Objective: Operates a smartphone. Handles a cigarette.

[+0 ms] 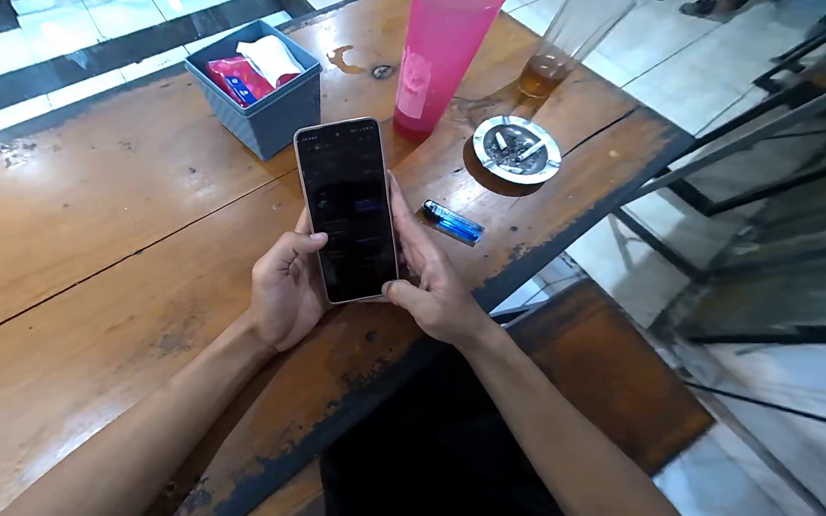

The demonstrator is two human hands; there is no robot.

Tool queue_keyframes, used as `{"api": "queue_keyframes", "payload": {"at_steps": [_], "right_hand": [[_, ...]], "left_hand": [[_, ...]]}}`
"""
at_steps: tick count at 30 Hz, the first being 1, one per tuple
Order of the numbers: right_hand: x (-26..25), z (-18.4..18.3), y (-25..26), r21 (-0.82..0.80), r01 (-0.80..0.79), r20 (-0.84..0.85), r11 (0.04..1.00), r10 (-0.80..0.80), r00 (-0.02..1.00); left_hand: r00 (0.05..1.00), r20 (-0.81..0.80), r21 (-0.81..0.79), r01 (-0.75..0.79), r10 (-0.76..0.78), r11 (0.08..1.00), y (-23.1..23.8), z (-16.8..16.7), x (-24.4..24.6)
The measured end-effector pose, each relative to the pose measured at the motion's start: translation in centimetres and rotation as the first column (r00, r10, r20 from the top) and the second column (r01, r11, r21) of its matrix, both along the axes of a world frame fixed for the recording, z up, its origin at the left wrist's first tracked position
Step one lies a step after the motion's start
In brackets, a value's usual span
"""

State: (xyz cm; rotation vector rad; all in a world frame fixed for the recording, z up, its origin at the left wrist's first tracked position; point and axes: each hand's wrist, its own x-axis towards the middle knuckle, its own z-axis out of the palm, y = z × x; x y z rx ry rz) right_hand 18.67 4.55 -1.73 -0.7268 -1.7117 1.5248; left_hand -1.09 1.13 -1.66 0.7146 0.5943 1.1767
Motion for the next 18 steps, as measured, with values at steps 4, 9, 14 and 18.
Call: {"api": "queue_keyframes", "payload": {"at_steps": [4,9,14,18], "right_hand": [[-0.12,0.06,-0.09,-0.002,0.023,0.010,1.000,-0.023,1.000],[-0.05,0.09,-0.09,-0.011,0.015,-0.028,1.000,-0.015,0.999],[0.03,-0.19,0.12,0.034,-0.014,-0.091,0.999,0.017,0.996],[0.00,-0.25,0.15,0.035,-0.009,-0.115,0.999,0.013,0.993]], "left_hand": [[1.000,0.019,0.009,0.024,-0.024,1.000,0.04,0.16,-0.05],[0.999,0.020,-0.008,0.028,-0.028,1.000,0.05,0.08,-0.08],[1.000,-0.001,-0.006,0.030,-0.030,1.000,0.02,0.14,-0.02],[0.999,-0.027,-0.020,0.025,-0.026,0.999,-0.07,0.22,0.00]]}}
